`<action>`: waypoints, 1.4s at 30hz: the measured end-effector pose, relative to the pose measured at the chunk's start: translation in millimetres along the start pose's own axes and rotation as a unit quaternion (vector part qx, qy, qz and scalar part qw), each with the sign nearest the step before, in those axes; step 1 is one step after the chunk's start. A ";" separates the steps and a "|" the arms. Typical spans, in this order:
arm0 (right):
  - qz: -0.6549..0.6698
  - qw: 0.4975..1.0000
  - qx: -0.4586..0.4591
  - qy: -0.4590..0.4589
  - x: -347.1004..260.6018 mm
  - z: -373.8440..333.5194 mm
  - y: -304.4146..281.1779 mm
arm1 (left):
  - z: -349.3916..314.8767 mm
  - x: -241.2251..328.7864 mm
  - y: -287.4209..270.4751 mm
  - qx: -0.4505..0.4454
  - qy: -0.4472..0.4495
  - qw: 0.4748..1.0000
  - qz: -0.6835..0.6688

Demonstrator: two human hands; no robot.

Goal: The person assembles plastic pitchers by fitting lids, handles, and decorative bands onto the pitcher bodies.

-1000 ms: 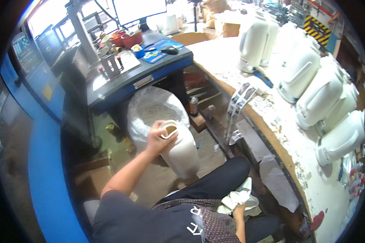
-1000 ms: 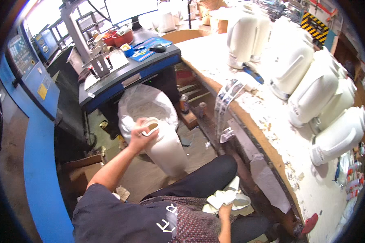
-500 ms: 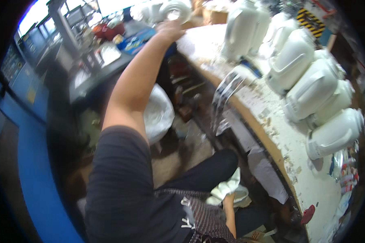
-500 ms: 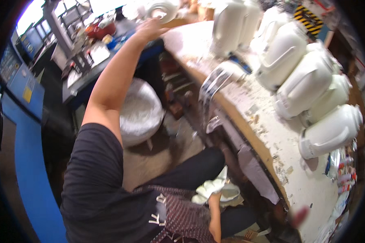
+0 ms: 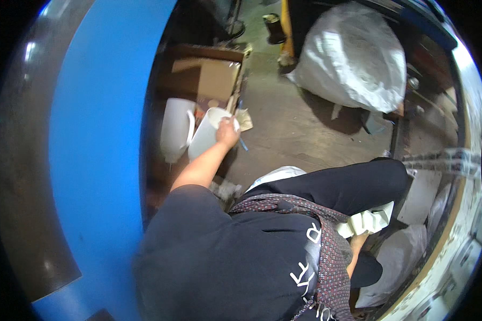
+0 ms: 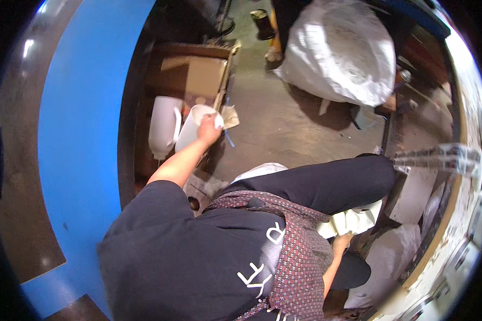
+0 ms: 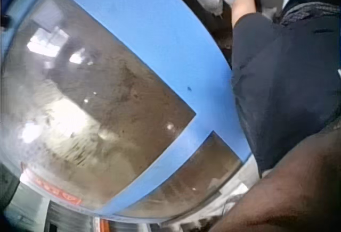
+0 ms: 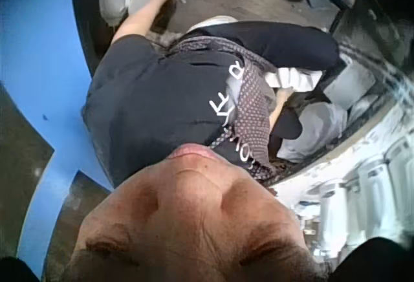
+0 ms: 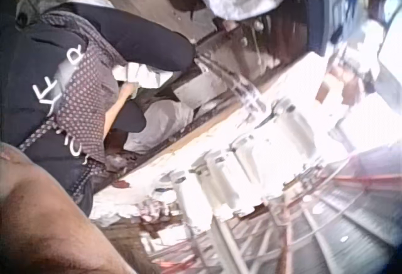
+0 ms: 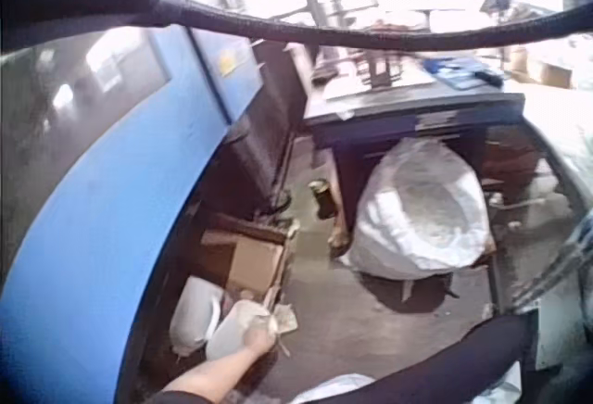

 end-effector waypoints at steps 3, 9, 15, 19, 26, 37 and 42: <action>-0.029 0.999 -0.024 -0.019 -10.9 19.3 20.8 | -17.5 -57.7 -42.8 0.214 0.093 0.968 0.090; -0.057 0.997 -0.028 -0.038 -32.6 24.3 34.9 | 67.1 -51.0 -50.6 -0.087 -0.055 0.994 0.039; -0.085 0.995 -0.009 -0.046 -51.6 19.1 25.0 | 166.8 -91.8 -51.2 -0.210 -0.129 0.865 0.436; -0.102 0.994 0.014 -0.033 -55.2 15.8 11.3 | 191.3 -113.4 -43.7 -0.217 -0.159 0.808 0.525; -0.114 0.993 0.027 -0.019 -59.1 -1.8 5.8 | 221.8 -147.2 11.3 -0.287 -0.090 0.829 0.471; -0.081 0.997 0.014 -0.016 -50.9 7.0 35.7 | 79.5 90.0 -125.5 0.066 0.246 0.943 0.217; -0.056 0.998 -0.008 -0.025 -49.3 6.4 45.9 | -8.3 178.4 -190.4 0.110 0.412 0.898 0.112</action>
Point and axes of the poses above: each hand's wrist, its own z-axis towards the middle knuckle, its own y-axis out of the palm, x = y × z, the point moved 7 cm from there along z, towards the middle knuckle, and after that the axes turned 14 degrees about -y, right-handed, at the moved point
